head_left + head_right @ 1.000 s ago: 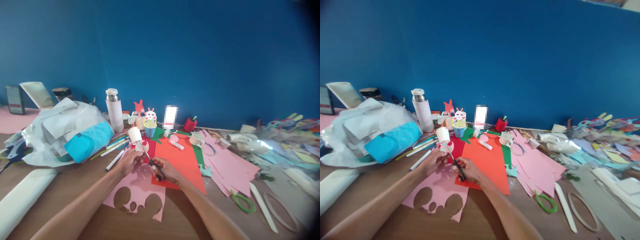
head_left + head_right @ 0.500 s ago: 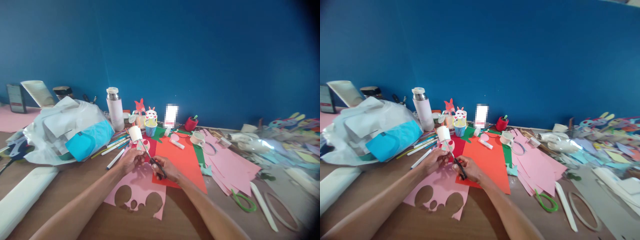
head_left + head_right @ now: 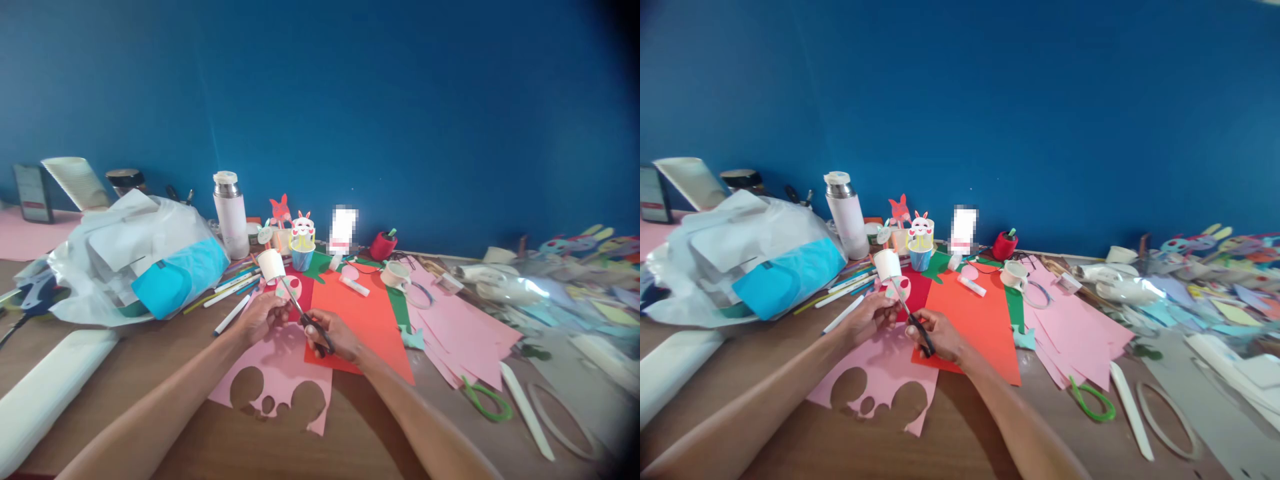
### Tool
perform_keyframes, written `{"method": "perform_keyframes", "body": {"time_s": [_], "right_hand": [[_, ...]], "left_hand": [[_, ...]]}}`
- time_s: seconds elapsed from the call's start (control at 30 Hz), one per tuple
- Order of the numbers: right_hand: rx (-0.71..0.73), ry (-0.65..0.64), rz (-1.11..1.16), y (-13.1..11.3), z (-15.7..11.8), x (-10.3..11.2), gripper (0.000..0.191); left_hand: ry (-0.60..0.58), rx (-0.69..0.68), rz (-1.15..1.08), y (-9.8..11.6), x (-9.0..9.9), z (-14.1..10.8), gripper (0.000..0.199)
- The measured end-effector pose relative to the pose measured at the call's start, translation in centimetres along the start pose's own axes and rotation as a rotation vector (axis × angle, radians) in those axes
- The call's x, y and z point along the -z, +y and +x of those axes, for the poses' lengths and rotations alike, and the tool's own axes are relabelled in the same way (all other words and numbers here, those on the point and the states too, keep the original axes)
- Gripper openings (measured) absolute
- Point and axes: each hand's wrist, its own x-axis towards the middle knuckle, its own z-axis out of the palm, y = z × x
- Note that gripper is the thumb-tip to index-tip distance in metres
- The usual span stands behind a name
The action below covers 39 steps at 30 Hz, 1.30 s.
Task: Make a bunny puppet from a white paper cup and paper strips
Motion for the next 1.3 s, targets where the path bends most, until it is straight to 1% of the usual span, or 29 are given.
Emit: {"method": "perform_keyframes", "body": {"time_s": [0.2, 0.4, 0.57, 0.67, 0.9, 1.13, 1.3], "right_hand": [[0.006, 0.003, -0.015, -0.1, -0.06, -0.05, 0.037], [0.011, -0.003, -0.009, -0.33, -0.12, -0.13, 0.037], [0.001, 0.018, -0.008, -0.45, -0.15, -0.21, 0.038], [-0.006, 0.024, -0.011, -0.46, -0.13, -0.28, 0.039], [-0.007, 0.041, -0.017, -0.62, -0.11, -0.52, 0.038], [-0.01, 0.051, 0.007, -0.8, -0.1, -0.72, 0.038], [-0.003, 0.056, 0.004, -0.73, -0.1, -0.79, 0.038]], "left_hand": [[0.015, -0.007, 0.001, 0.22, -0.01, -0.07, 0.003], [-0.003, -0.01, -0.009, 0.3, -0.02, -0.19, 0.004], [0.021, -0.024, -0.023, 0.08, 0.2, 0.01, 0.006], [0.013, -0.024, -0.018, 0.05, 0.24, 0.0, 0.006], [0.022, -0.033, -0.008, 0.14, 0.23, -0.05, 0.003], [0.038, -0.039, -0.058, -0.04, 0.36, 0.07, 0.008], [0.015, -0.019, -0.049, 0.16, 0.02, -0.16, 0.013]]}}
